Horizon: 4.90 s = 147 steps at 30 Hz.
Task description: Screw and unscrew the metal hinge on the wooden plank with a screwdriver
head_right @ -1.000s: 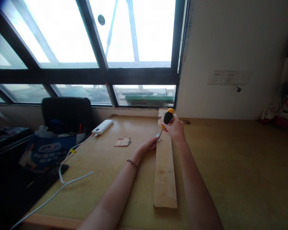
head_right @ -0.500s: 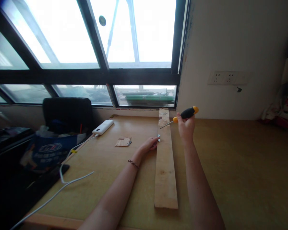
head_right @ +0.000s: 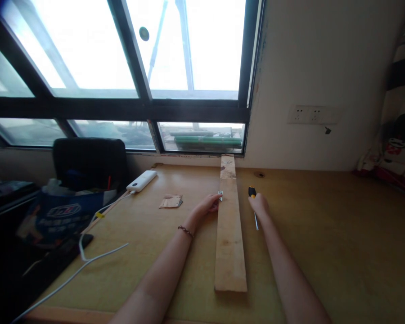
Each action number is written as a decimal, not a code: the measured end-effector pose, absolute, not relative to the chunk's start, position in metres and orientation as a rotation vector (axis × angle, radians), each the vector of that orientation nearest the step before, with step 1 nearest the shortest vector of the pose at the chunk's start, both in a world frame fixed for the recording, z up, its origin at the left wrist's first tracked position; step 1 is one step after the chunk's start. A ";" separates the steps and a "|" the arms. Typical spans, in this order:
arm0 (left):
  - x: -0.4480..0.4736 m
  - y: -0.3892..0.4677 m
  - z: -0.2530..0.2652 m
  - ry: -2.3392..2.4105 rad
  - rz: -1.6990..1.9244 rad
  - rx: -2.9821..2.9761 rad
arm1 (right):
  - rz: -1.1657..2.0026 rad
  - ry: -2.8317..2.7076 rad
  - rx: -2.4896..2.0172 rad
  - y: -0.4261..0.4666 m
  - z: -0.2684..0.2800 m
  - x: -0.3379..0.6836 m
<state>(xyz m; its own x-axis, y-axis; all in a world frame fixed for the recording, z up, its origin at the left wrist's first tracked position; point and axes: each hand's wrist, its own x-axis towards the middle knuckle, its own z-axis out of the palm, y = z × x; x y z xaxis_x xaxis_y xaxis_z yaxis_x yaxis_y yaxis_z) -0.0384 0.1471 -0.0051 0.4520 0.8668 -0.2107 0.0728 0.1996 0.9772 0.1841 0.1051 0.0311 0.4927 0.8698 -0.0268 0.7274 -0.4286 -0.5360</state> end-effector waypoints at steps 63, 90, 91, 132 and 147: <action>-0.025 0.140 -0.003 1.000 1.228 1.190 | 0.261 -2.005 -1.251 0.068 0.031 0.118; -0.025 0.147 -0.009 0.969 1.299 1.256 | 0.219 -2.028 -1.248 0.069 0.030 0.116; -0.025 0.146 -0.007 1.015 1.331 1.315 | 0.218 -2.028 -1.247 0.069 0.030 0.116; -0.044 0.145 -0.012 0.638 1.422 0.366 | 0.225 -2.000 -1.232 0.071 0.023 0.119; -0.031 0.111 0.001 0.840 1.168 1.151 | 0.245 -1.998 -1.233 0.070 0.025 0.119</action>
